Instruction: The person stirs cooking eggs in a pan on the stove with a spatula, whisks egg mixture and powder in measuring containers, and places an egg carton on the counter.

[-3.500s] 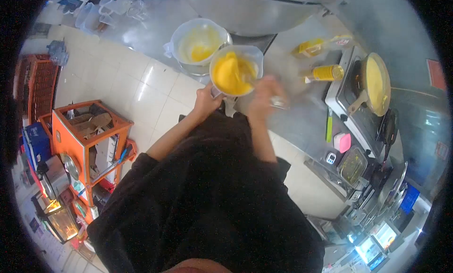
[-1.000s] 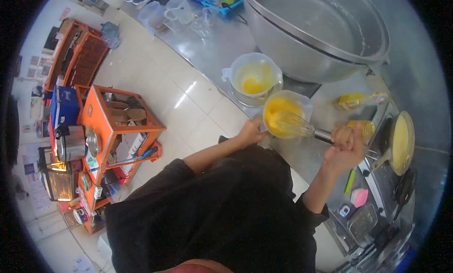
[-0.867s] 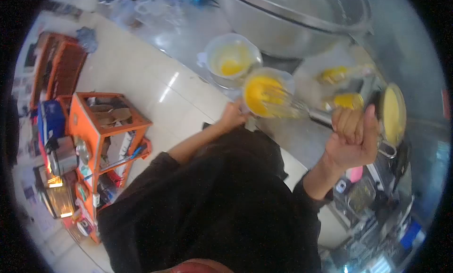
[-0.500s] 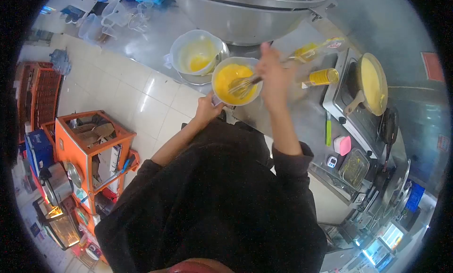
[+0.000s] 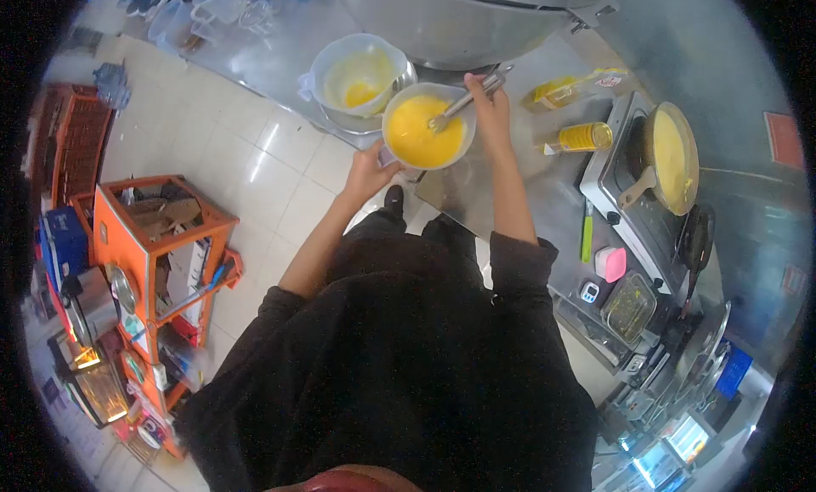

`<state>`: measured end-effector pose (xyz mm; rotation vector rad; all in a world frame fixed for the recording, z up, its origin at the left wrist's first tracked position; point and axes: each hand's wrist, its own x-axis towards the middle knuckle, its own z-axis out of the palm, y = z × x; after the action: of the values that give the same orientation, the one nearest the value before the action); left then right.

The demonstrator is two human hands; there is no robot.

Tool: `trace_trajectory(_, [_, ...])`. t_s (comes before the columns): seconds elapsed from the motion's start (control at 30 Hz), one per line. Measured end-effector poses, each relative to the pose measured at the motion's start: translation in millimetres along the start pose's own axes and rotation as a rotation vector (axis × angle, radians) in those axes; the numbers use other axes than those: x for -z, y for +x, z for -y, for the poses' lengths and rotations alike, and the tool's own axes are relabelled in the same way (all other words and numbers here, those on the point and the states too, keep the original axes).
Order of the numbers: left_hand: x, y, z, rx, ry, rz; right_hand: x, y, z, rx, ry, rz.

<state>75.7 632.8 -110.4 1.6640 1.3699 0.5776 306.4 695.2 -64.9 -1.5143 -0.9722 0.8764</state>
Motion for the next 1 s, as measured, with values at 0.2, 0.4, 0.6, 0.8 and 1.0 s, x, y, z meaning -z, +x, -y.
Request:
trace_trajectory(0.2, [5.5, -58.2, 0.4, -0.182, 0.088, -0.471, 24.3, -27.4, -7.3, -0.133, 0.007, 0.048])
trace_trajectory(0.4, [-102.5, -225.2, 94.6, 0.642, 0.31, -0.014, 94.9, -164.6, 7.2, 0.426, -0.065, 0.096])
trace_trajectory(0.6, [-262.3, -366.7, 102.0, 0.79, 0.207, 0.187, 167.5, -308.6, -95.4, 0.427, -0.583, 1.227])
trace_trajectory(0.8, [-235.7, -433.1, 94.0, 0.337, -0.036, 0.534, 263.8, -349.3, -209.7, -0.143, -0.695, 1.248])
trace_trajectory(1.0, [-347.0, -320.3, 280.8, 0.453, -0.075, 1.315, 307.6, -308.9, -484.6, -0.523, -0.918, 0.769])
